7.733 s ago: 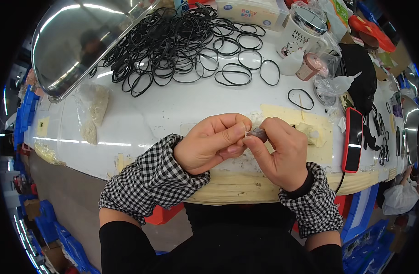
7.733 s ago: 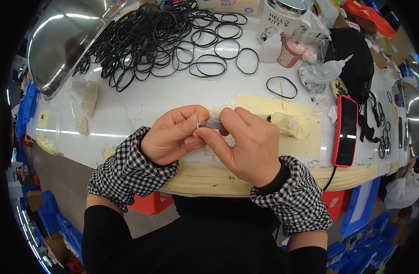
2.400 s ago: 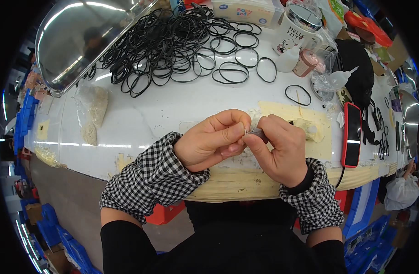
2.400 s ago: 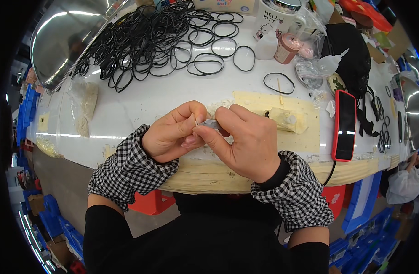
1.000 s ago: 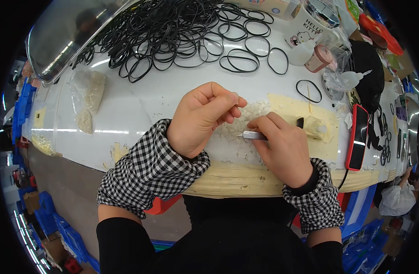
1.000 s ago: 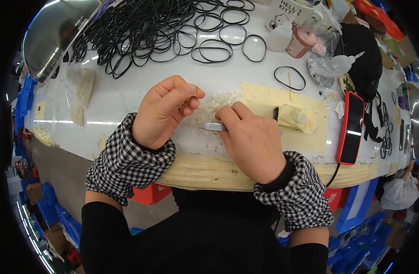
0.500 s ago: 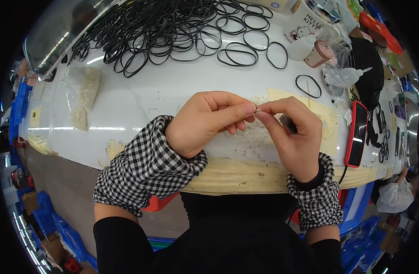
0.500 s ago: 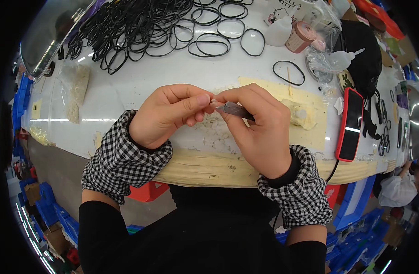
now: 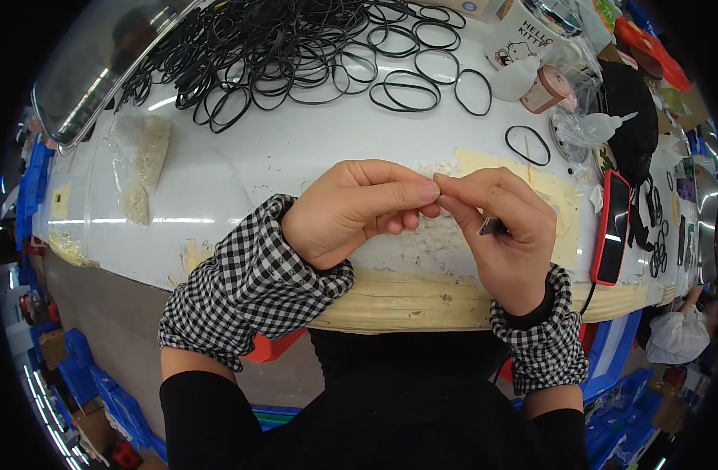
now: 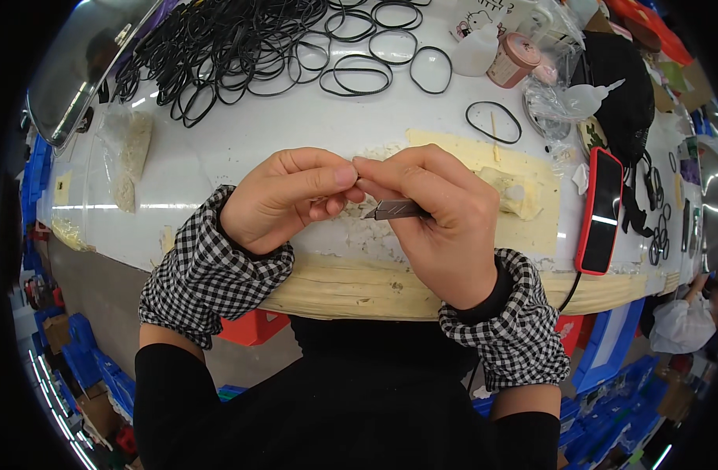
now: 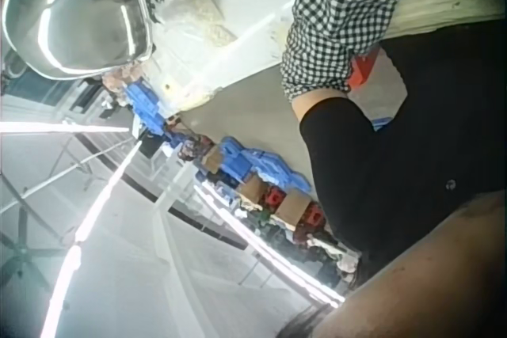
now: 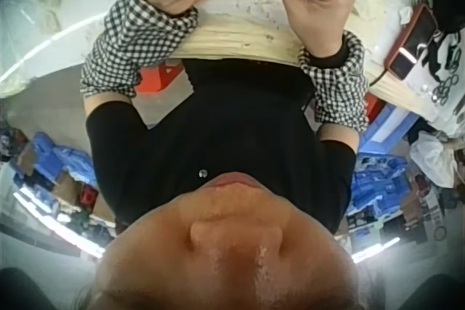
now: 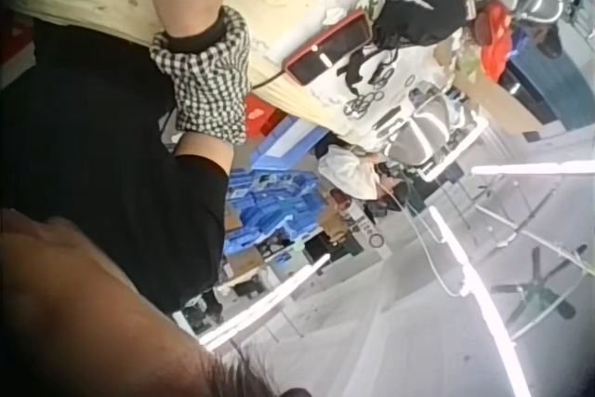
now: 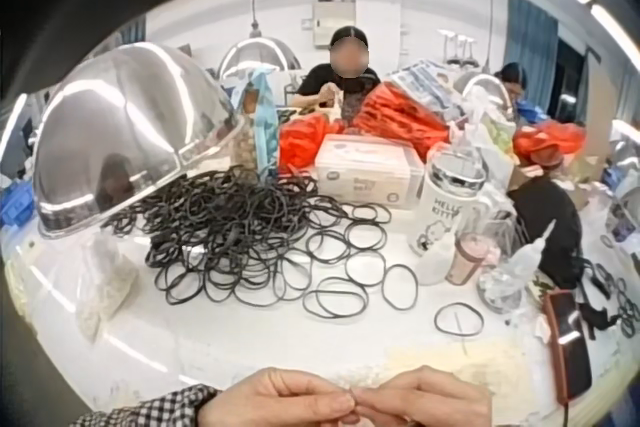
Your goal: Assembling small components by wrapping a metal part with white material and securing it with a small band.
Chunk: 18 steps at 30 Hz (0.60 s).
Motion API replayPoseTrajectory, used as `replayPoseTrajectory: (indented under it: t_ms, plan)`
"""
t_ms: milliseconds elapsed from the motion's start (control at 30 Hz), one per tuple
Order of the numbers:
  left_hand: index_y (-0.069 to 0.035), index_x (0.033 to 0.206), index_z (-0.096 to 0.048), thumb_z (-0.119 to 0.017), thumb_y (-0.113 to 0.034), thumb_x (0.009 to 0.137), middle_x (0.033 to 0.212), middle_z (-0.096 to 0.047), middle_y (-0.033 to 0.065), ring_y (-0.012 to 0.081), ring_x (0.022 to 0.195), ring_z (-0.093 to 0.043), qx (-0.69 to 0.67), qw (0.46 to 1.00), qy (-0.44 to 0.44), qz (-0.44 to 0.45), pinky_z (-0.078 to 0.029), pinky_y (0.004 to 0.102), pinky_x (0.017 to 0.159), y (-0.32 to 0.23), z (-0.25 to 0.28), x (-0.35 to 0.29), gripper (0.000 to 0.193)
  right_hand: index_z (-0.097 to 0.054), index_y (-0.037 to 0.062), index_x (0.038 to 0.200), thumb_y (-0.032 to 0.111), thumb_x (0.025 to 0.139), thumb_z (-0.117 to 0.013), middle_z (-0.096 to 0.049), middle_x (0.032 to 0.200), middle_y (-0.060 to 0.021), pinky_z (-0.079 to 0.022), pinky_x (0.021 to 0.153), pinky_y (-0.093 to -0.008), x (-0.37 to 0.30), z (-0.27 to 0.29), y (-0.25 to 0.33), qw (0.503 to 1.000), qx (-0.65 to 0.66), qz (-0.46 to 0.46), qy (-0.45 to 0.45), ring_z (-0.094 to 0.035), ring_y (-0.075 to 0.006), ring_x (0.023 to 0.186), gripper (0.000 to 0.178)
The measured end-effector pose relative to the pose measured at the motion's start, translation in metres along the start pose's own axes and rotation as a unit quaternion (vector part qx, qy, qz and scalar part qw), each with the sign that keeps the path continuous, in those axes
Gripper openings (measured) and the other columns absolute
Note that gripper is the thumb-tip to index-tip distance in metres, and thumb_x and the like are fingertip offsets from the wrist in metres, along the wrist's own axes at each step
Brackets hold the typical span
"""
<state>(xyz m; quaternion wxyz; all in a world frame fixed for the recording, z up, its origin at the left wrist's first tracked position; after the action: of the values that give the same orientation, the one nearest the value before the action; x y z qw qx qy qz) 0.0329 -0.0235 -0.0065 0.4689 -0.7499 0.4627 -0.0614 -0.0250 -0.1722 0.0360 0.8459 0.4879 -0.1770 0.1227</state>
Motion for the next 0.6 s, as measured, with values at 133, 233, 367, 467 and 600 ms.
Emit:
replayPoseTrajectory:
  t_ms: [133,233,367,467,600]
  plan:
    - [0.000,0.096,-0.064,-0.058,-0.015,0.091,0.084,-0.065,0.0049,0.0048,0.067,-0.053,0.021,1.000,-0.003,-0.024,-0.042,0.0148,0.057,0.0002,-0.0008,0.0004,0.017,-0.068,0.0003,0.098,-0.013,0.070,-0.060,-0.063,0.080,-0.0085,-0.049,0.061,-0.0236,0.0008,0.0005,0.0006,1.000,-0.001,-0.024,0.002,-0.063,-0.0144,0.073,0.031]
    - [-0.001,0.094,-0.064,-0.058,-0.016,0.091,0.083,-0.064,0.0043,0.0042,0.066,-0.052,0.034,0.998,-0.004,-0.044,-0.041,0.0144,0.055,0.0003,-0.0015,0.0012,0.016,-0.067,0.0000,0.094,-0.009,0.073,-0.062,-0.064,0.079,-0.0084,-0.048,0.059,-0.0233,0.0019,0.0032,0.0016,0.999,0.000,-0.040,0.001,-0.062,-0.0140,0.071,0.024]
    - [-0.001,0.092,-0.063,-0.059,-0.015,0.090,0.082,-0.064,0.0041,0.0037,0.066,-0.052,0.045,0.997,-0.023,-0.060,-0.041,0.0140,0.055,-0.0006,-0.0001,-0.0002,0.015,-0.067,-0.0001,0.091,-0.006,0.074,-0.064,-0.064,0.078,-0.0084,-0.046,0.058,-0.0229,0.0021,0.0020,0.0029,0.998,0.006,-0.070,-0.002,-0.061,-0.0143,0.069,0.018]
    - [-0.001,0.092,-0.063,-0.059,-0.014,0.090,0.082,-0.064,0.0040,0.0036,0.066,-0.052,0.044,0.996,-0.034,-0.064,-0.041,0.0138,0.055,-0.0014,-0.0006,-0.0006,0.014,-0.067,0.0000,0.091,-0.006,0.074,-0.064,-0.064,0.079,-0.0085,-0.046,0.058,-0.0230,0.0014,0.0021,0.0018,0.998,0.004,-0.066,-0.007,-0.061,-0.0145,0.069,0.019]
    - [0.000,0.092,-0.063,-0.060,-0.014,0.089,0.082,-0.064,0.0039,0.0037,0.065,-0.052,0.061,0.995,-0.036,-0.064,-0.041,0.0145,0.054,-0.0025,-0.0023,-0.0013,0.014,-0.067,0.0002,0.094,-0.009,0.072,-0.061,-0.064,0.079,-0.0092,-0.047,0.060,-0.0232,0.0007,0.0022,-0.0001,0.999,-0.003,-0.040,-0.010,-0.062,-0.0147,0.071,0.025]
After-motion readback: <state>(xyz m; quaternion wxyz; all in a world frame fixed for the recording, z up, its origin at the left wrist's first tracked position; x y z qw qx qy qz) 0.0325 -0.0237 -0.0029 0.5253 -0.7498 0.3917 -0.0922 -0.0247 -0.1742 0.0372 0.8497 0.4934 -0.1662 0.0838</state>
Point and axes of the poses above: each hand's wrist, its own x-axis towards the middle knuckle, its own z-axis out of the back of the hand, y = z × x, the point moved 4 cm from there along x, towards the middle knuckle
